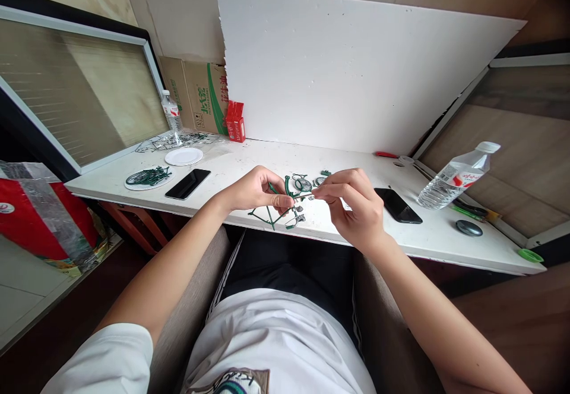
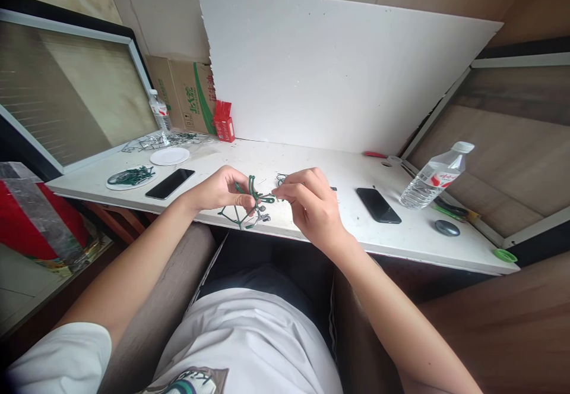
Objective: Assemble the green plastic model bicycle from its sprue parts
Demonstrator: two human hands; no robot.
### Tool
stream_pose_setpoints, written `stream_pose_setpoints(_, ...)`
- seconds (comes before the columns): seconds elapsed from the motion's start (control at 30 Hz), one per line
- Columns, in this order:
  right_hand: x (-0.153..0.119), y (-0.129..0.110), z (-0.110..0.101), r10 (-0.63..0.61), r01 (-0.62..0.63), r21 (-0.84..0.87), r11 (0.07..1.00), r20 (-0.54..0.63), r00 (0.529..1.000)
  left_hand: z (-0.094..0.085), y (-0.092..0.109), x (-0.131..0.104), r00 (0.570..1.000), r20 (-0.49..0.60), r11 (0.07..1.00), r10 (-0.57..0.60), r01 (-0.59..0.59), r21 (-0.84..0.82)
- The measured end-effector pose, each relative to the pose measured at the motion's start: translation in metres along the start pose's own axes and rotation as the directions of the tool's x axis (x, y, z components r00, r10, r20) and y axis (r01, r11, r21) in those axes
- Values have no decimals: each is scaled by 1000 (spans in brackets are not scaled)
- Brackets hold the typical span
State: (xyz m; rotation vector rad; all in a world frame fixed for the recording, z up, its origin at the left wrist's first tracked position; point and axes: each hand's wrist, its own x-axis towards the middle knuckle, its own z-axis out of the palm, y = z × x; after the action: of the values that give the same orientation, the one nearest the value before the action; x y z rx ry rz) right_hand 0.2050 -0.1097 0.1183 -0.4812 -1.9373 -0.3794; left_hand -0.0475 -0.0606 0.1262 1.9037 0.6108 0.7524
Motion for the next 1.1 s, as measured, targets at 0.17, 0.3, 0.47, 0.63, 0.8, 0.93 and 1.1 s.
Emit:
stream_pose_setpoints(0.17,0,0,0,-1,1,-4,1000,4,1000,0,-1,0,1000,7,1000,5,-5,6)
stream_pose_setpoints(0.3,0,0,0,5,-5,3,1000,12,1000,-1,-1,0,1000,10,1000,1,-1,3)
stream_pose_setpoints(0.47,-2,1,0,13,-13,12,1000,11,1000,-1,-4,0,1000,21,1000,7,-7,-5)
stream_pose_setpoints(0.63,-1,1,1,11,-11,6,1000,11,1000,-1,-4,1,1000,28,1000,3,-3,-14)
stream_pose_setpoints(0.8,-2,1,1,19,-19,18,1000,12,1000,-1,-2,0,1000,23,999,-6,6,-33)
stream_pose_setpoints(0.93,-2,0,0,30,-30,23,999,17,999,0,-2,1,999,25,998,-23,24,-60)
stream_pose_setpoints(1.1,-3,0,0,56,-56,7,998,40,998,0,-4,2,999,33,996,-34,37,-77)
